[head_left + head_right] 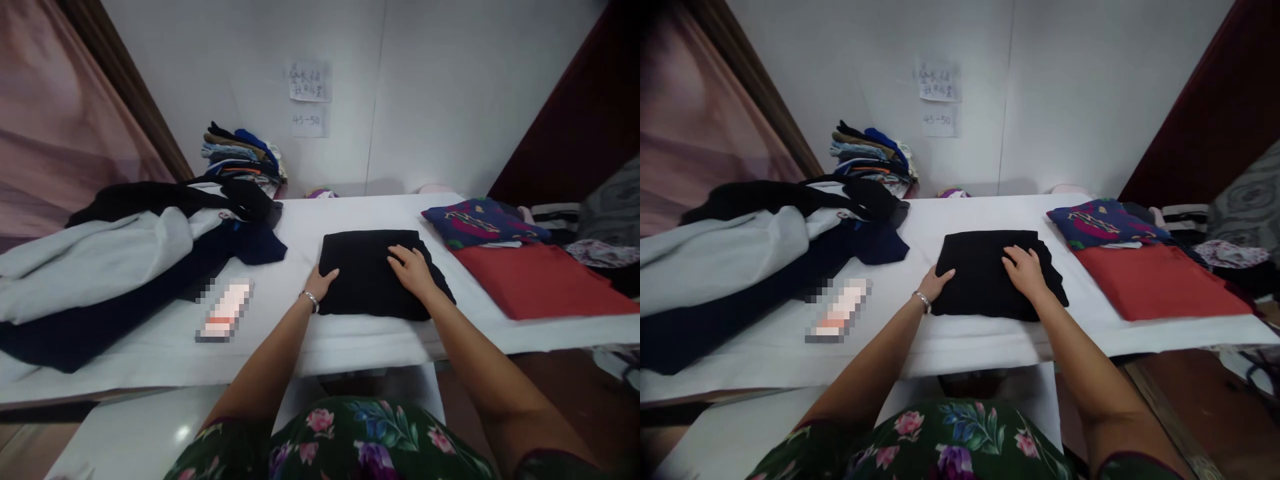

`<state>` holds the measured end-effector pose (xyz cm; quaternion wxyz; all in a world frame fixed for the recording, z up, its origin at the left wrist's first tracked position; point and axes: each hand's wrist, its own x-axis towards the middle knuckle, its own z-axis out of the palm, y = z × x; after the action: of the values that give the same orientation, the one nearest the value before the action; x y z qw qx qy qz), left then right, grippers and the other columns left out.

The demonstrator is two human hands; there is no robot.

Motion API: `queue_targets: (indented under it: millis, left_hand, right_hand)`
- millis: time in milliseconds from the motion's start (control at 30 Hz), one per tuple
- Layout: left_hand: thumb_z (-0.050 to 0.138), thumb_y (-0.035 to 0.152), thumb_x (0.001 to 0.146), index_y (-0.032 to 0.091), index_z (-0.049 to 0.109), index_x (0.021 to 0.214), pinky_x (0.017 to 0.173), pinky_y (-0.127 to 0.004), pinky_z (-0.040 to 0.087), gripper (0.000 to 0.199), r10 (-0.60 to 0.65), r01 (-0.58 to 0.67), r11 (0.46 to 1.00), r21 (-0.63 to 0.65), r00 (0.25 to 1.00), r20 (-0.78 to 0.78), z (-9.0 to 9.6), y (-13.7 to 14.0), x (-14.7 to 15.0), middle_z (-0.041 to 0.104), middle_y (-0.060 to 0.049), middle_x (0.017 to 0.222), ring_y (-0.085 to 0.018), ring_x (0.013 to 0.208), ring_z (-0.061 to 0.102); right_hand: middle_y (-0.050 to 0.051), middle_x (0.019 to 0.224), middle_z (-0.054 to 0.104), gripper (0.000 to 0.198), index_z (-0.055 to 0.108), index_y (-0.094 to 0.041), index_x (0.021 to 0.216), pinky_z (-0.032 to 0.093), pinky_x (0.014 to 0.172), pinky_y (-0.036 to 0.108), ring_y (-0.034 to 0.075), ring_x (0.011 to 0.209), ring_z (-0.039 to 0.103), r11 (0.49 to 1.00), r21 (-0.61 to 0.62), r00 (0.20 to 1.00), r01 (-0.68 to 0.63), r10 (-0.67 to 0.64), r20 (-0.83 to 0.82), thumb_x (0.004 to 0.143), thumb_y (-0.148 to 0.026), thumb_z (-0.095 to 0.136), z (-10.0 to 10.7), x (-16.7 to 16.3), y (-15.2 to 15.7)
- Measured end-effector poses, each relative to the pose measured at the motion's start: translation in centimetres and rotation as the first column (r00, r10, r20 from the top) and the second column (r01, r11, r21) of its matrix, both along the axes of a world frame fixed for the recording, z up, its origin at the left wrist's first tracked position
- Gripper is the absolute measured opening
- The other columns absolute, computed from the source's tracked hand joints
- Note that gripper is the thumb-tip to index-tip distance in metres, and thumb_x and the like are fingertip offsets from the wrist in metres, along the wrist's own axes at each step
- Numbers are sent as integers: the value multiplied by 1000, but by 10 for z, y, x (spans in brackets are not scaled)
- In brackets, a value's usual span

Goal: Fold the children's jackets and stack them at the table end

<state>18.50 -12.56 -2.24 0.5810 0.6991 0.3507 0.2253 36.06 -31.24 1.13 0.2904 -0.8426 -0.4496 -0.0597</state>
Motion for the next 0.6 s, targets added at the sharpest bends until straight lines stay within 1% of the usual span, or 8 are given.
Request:
queue_targets:
  millis: [67, 133, 200, 267, 333, 433, 533, 600]
  left_hand:
    - [69, 31, 79, 14, 61, 114, 91, -34, 52, 39, -14, 14, 1000, -2, 1000, 15, -1, 1, 0, 70, -10, 112, -22, 101, 66]
    - [68, 29, 80, 14, 60, 114, 91, -34, 52, 39, -30, 30, 1000, -4, 999, 44, -1, 1, 0, 70, -10, 112, -22, 101, 66]
    - [67, 28, 80, 13, 60, 115, 91, -34, 52, 38, -34, 35, 999, -3, 998, 54, -1, 1, 0, 69, -11, 113, -21, 101, 66]
    - [68, 30, 80, 13, 59, 115, 90, -33, 52, 40, -29, 29, 1000, 0, 999, 32, 0, 0, -1, 69, -11, 113, -21, 101, 66]
    - [69, 32, 80, 14, 58, 117, 91, -33, 52, 43, -16, 16, 1000, 9, 1000, -11, 1, 0, -2, 69, -11, 114, -21, 102, 66]
    - [68, 34, 80, 15, 58, 118, 94, -34, 50, 44, 0, 3, 999, 41, 998, -69, 3, 0, -3, 68, -11, 116, -22, 104, 65]
    - [67, 35, 81, 14, 57, 118, 95, -34, 49, 45, 1, 6, 997, 80, 996, -87, 4, 1, -3, 67, -12, 117, -22, 106, 64]
    - [67, 37, 80, 13, 57, 119, 95, -35, 48, 46, 4, 5, 996, 91, 995, -98, 3, 2, -2, 67, -13, 117, -23, 106, 64]
  right_hand:
    - [5, 140, 51, 46, 52, -26, 133, 19, 113, 50, 24, 134, 39, 996, 15, 993, -86, 84, 78, 94, -43, 34, 9, -27, 2]
    - [5, 148, 39, 51, 45, -26, 139, 18, 113, 51, 25, 139, 29, 978, -90, 973, -189, 199, 120, 94, -47, 35, 8, -54, 5]
    - [6, 152, 31, 56, 40, -24, 143, 16, 114, 50, 25, 142, 23, 948, -212, 952, -236, 270, 144, 93, -50, 35, -1, -74, 5]
    - [6, 154, 28, 60, 37, -21, 144, 14, 115, 48, 24, 143, 20, 939, -269, 948, -216, 267, 171, 93, -52, 35, -13, -81, -1]
    - [7, 154, 28, 62, 36, -20, 145, 14, 115, 48, 25, 143, 21, 950, -269, 958, -159, 214, 192, 93, -54, 35, -24, -76, -16]
    - [7, 151, 33, 62, 37, -21, 144, 13, 115, 49, 25, 141, 24, 967, -250, 974, -44, 97, 206, 92, -55, 36, -39, -54, -53]
    - [8, 149, 38, 59, 39, -20, 142, 15, 113, 51, 25, 139, 29, 970, -198, 976, 139, -100, 195, 93, -52, 33, -52, -32, -94]
    - [11, 145, 43, 57, 40, -19, 141, 19, 111, 54, 27, 137, 34, 945, -158, 951, 287, -262, 162, 93, -49, 30, -59, -25, -113]
